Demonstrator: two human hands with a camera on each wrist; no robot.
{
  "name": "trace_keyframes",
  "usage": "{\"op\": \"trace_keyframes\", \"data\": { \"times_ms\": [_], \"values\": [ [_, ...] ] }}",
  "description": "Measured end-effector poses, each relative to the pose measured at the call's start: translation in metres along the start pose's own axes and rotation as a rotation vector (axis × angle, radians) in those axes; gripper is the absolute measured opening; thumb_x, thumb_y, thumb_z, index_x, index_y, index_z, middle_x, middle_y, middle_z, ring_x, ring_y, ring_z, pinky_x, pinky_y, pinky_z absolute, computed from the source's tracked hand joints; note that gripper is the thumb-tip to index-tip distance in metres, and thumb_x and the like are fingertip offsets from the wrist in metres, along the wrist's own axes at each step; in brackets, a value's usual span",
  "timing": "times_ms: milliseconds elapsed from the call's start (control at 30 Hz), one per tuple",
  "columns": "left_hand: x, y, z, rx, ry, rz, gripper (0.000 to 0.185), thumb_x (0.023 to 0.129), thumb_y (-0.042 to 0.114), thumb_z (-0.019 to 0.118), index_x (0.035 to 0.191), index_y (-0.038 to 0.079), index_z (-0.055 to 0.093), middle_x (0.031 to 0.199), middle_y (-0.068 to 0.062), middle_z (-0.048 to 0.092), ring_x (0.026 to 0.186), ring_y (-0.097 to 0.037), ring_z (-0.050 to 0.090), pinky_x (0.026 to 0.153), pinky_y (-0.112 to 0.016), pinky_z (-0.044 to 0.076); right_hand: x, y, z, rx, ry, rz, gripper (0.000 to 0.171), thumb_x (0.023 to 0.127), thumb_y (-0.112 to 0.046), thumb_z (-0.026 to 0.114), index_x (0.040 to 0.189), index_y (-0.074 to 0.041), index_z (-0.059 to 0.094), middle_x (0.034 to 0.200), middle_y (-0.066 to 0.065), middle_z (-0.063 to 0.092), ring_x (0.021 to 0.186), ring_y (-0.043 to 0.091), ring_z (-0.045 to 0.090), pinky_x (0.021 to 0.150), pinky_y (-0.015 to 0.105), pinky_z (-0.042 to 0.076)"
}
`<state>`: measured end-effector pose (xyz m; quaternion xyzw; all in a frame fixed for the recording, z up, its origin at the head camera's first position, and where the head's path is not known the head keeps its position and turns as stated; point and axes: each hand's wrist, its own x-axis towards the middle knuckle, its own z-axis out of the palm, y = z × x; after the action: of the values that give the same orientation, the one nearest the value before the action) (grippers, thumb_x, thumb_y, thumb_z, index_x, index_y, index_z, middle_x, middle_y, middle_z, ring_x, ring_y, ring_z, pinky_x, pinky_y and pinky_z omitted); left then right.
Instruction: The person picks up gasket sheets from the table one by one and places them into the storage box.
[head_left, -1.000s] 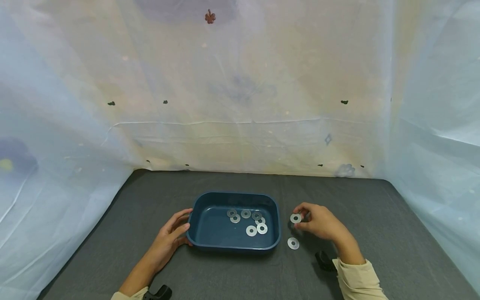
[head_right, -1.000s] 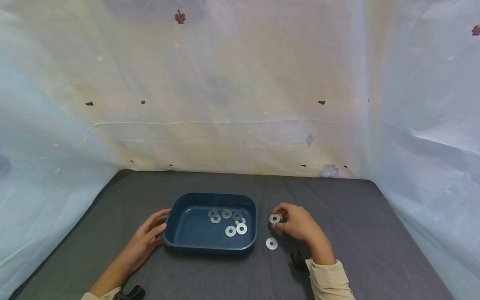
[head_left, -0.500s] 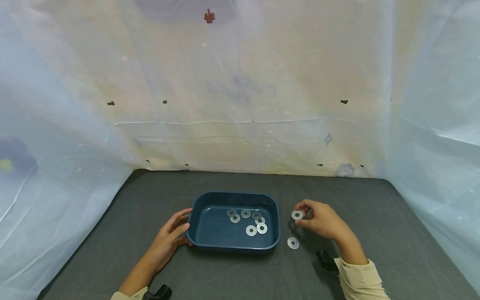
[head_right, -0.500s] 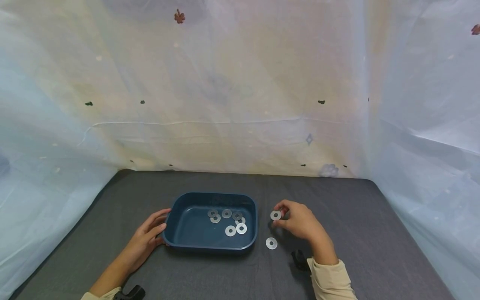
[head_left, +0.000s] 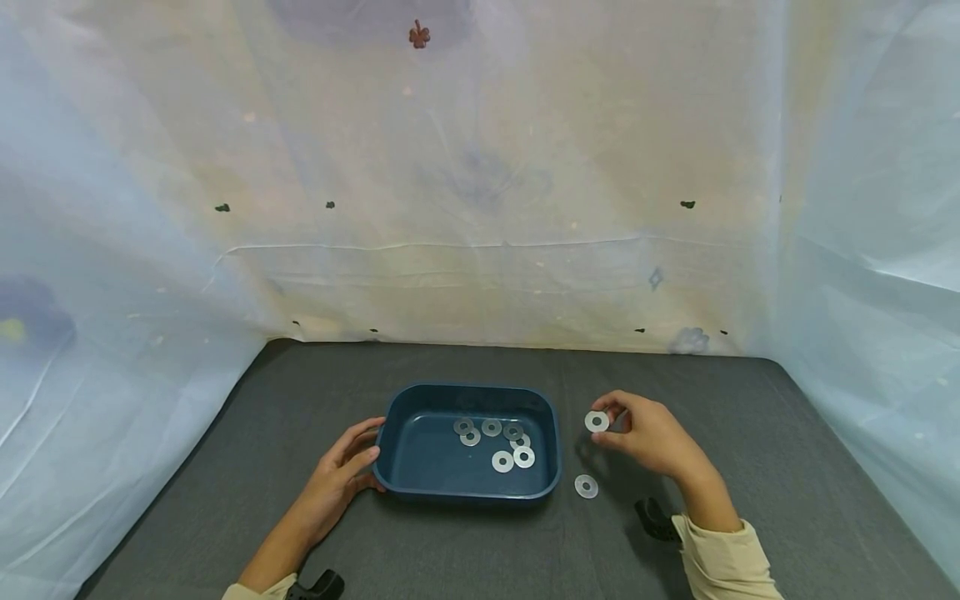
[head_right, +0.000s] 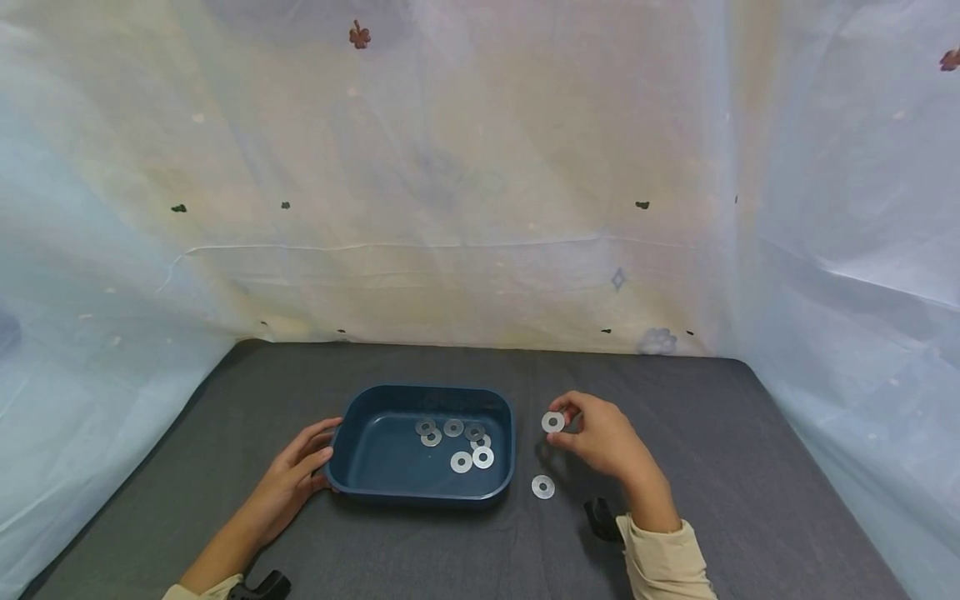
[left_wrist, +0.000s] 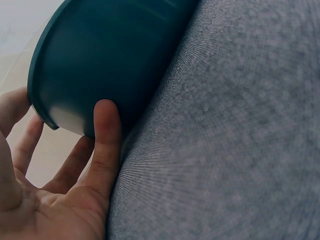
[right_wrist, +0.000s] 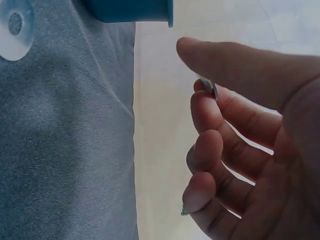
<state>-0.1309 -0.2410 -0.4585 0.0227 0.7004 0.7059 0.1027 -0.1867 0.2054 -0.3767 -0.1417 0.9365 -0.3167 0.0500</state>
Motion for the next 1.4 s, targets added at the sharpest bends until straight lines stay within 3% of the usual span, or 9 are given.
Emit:
{"op": "trace_keyframes", "data": {
  "times_ms": [567, 1400],
  "values": [
    [0.001, 0.000, 0.001, 0.000, 0.005, -0.006, 0.052, 0.106, 0.028, 0.050, 0.154, 0.019, 0.032, 0.142, 0.000, 0.045, 0.107, -0.017, 0.061, 0.080, -0.041, 0.057, 0.001, -0.002, 0.003, 0.041, 0.046, -0.011, 0.035, 0.085, -0.021, 0.079, 0.117, -0.012, 0.067, 0.096, 0.003, 0.060, 0.070, 0.013, 0.050, 0.055, 0.026, 0.040],
    [0.000, 0.001, 0.000, 0.000, 0.003, 0.016, 0.052, 0.106, 0.027, 0.049, 0.154, 0.017, 0.032, 0.141, -0.002, 0.045, 0.107, -0.013, 0.061, 0.078, -0.040, 0.057, 0.009, -0.022, 0.034, 0.090, 0.063, -0.033, 0.034, 0.085, -0.022, 0.079, 0.118, -0.016, 0.068, 0.096, 0.003, 0.062, 0.073, 0.013, 0.051, 0.059, 0.025, 0.042]
  ]
}}
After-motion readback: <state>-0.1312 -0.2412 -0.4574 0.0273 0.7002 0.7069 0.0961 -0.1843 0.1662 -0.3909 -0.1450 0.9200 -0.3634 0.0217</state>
